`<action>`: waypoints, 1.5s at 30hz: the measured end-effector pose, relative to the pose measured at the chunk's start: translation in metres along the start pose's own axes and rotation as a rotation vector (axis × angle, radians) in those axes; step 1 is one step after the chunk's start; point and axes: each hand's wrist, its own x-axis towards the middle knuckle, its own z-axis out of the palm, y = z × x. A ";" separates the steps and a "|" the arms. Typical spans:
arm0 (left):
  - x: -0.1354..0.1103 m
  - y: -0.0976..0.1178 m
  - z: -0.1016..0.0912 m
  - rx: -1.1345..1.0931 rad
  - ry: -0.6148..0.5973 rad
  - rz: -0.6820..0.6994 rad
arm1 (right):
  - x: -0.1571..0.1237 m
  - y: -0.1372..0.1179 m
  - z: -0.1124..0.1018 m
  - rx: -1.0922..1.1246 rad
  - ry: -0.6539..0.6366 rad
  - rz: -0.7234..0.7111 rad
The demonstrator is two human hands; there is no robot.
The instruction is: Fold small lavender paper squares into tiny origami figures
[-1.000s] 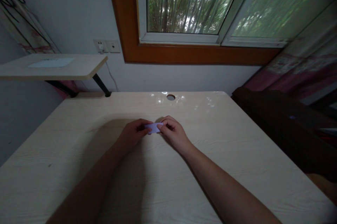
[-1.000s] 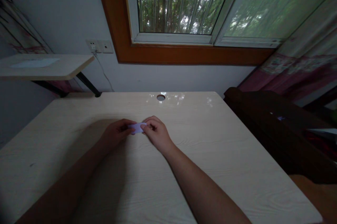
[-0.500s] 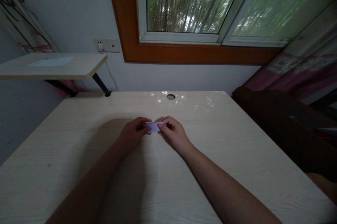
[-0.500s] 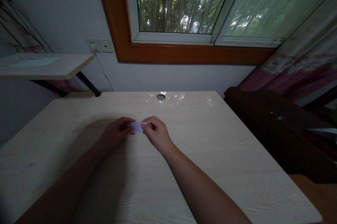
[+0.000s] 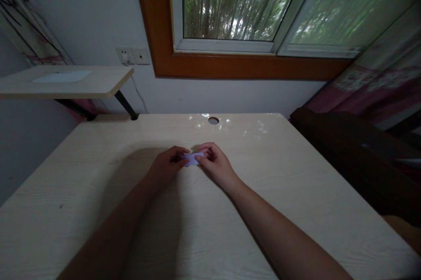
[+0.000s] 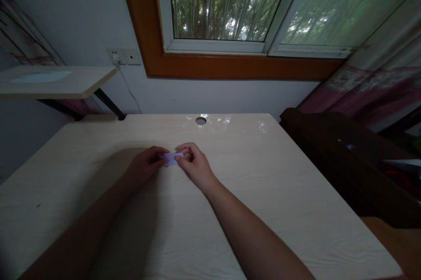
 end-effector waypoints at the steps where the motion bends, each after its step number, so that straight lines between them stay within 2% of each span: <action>1: 0.000 0.000 0.000 0.008 0.002 0.006 | 0.000 -0.001 0.000 -0.014 0.000 0.004; 9: -0.001 0.007 -0.002 0.018 -0.007 0.002 | -0.002 -0.004 -0.001 -0.074 0.014 0.000; 14: -0.001 0.004 -0.002 0.032 -0.015 0.006 | -0.001 -0.002 -0.001 -0.092 0.009 -0.012; 24: -0.002 0.000 -0.001 -0.028 -0.031 0.007 | 0.000 -0.002 -0.002 -0.060 0.018 -0.005; 33: -0.001 0.006 -0.002 -0.005 -0.022 -0.006 | 0.000 -0.001 -0.002 -0.049 0.038 -0.045; 40: -0.001 0.002 -0.002 0.066 -0.061 0.088 | -0.002 0.000 -0.003 -0.033 0.023 -0.067; 45: -0.002 0.008 -0.003 0.080 -0.046 0.067 | -0.002 0.000 -0.002 -0.030 0.017 -0.077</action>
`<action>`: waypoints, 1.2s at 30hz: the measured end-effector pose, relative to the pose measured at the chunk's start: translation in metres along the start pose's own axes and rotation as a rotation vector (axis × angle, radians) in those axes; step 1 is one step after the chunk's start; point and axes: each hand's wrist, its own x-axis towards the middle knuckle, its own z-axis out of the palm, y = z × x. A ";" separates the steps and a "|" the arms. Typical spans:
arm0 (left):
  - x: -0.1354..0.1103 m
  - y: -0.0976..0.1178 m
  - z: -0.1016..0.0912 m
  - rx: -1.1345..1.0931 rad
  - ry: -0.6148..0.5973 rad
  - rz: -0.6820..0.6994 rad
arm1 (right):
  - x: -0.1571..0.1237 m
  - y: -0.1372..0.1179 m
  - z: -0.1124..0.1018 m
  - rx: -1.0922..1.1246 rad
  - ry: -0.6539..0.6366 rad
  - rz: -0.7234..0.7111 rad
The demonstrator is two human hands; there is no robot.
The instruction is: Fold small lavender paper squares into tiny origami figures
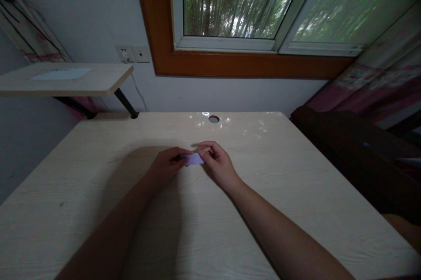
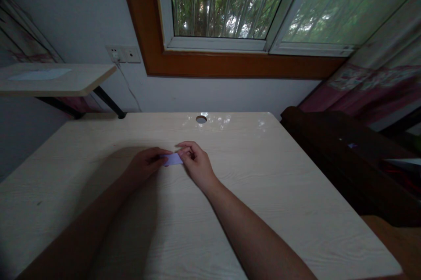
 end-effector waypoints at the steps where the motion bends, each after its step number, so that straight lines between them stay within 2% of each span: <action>1: 0.000 0.001 0.000 -0.002 0.006 -0.008 | 0.000 0.000 0.000 0.006 -0.002 -0.002; 7: 0.000 -0.005 0.000 -0.059 0.062 -0.003 | 0.000 0.000 0.002 0.017 -0.003 0.013; 23: 0.000 -0.004 -0.001 -0.014 0.062 0.077 | 0.001 0.001 0.002 0.055 -0.009 -0.002; 36: 0.000 -0.006 0.000 -0.017 0.107 0.003 | 0.001 0.001 0.002 0.033 -0.032 0.010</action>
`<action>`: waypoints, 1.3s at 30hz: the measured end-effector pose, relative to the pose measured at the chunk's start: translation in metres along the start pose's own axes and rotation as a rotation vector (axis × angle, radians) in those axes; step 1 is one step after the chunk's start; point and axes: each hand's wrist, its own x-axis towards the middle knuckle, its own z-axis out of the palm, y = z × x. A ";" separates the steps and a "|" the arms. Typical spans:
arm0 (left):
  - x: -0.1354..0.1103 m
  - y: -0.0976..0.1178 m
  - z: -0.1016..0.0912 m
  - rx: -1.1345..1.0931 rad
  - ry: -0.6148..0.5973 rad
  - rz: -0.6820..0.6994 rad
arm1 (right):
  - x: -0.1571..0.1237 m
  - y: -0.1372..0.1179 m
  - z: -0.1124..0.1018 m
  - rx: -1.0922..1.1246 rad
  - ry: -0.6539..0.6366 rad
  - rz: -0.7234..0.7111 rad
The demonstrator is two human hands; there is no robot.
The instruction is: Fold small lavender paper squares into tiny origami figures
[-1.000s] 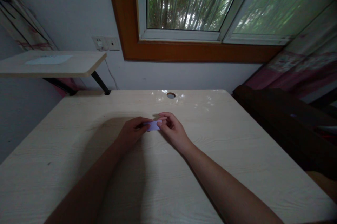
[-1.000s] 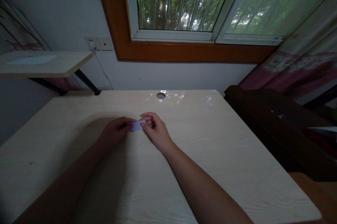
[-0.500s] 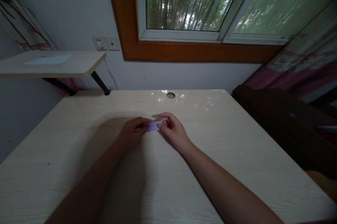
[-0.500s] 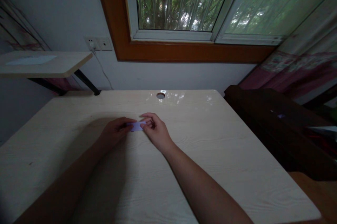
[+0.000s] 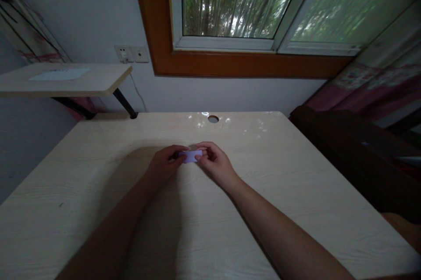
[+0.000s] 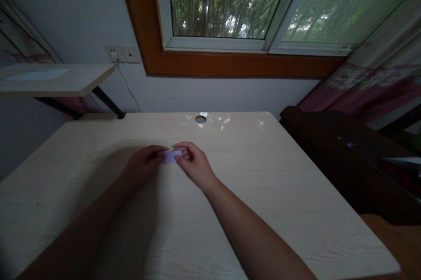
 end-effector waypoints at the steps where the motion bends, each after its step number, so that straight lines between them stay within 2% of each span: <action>1: 0.000 0.000 0.000 0.001 0.000 -0.009 | 0.000 0.000 -0.001 -0.016 -0.004 0.004; 5: 0.001 0.000 0.000 -0.009 -0.003 -0.028 | -0.001 0.002 -0.002 -0.053 -0.004 0.010; 11: 0.000 -0.001 0.001 -0.039 -0.023 -0.057 | 0.000 0.002 -0.001 0.020 -0.011 0.058; 22: 0.000 -0.004 0.000 -0.078 -0.015 -0.053 | 0.000 0.002 -0.002 -0.021 0.017 0.070; 29: 0.000 0.002 0.001 -0.125 -0.019 -0.048 | 0.000 -0.002 -0.002 -0.016 0.046 0.047; 39: 0.000 0.008 -0.002 0.042 -0.049 0.050 | 0.000 -0.003 0.000 0.008 0.041 0.028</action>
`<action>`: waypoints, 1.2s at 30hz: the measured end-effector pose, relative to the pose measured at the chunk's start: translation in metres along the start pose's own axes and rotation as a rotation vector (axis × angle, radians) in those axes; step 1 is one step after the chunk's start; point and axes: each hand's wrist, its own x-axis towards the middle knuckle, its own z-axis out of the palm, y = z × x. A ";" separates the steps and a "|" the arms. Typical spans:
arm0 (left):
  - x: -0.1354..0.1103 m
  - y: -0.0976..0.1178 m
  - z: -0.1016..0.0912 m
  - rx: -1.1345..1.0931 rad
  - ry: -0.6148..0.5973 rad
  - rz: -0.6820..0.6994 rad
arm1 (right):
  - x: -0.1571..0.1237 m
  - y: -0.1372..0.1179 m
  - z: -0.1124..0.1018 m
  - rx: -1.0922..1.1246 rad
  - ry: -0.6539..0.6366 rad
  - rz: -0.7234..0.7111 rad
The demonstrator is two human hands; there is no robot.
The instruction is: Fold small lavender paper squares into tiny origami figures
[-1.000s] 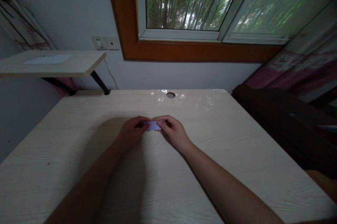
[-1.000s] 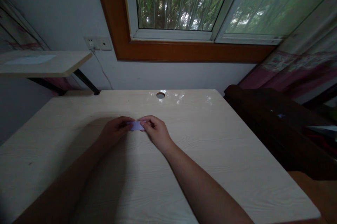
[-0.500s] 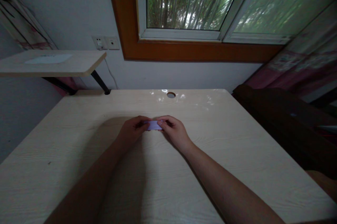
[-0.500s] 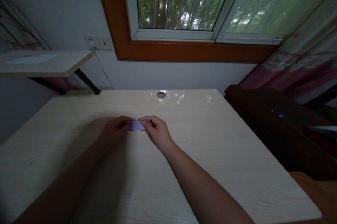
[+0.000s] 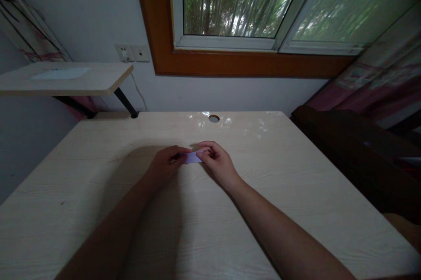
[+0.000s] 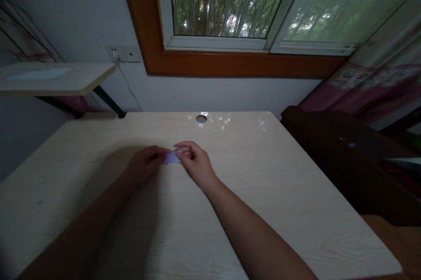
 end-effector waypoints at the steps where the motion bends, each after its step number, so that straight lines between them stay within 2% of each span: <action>1: 0.000 0.000 0.000 0.005 0.005 -0.003 | 0.000 0.000 0.000 -0.011 -0.003 0.001; 14: 0.000 -0.004 0.001 0.021 0.038 0.015 | 0.000 0.000 -0.001 -0.075 0.004 0.003; 24: 0.000 -0.003 0.002 -0.024 -0.012 -0.019 | -0.001 -0.003 -0.001 -0.044 0.011 0.009; 28: 0.000 -0.005 0.001 0.007 -0.035 0.016 | -0.001 -0.003 -0.001 -0.052 0.006 0.014; 36: 0.000 -0.007 0.001 0.052 -0.032 0.058 | -0.001 0.003 -0.001 -0.084 -0.077 0.012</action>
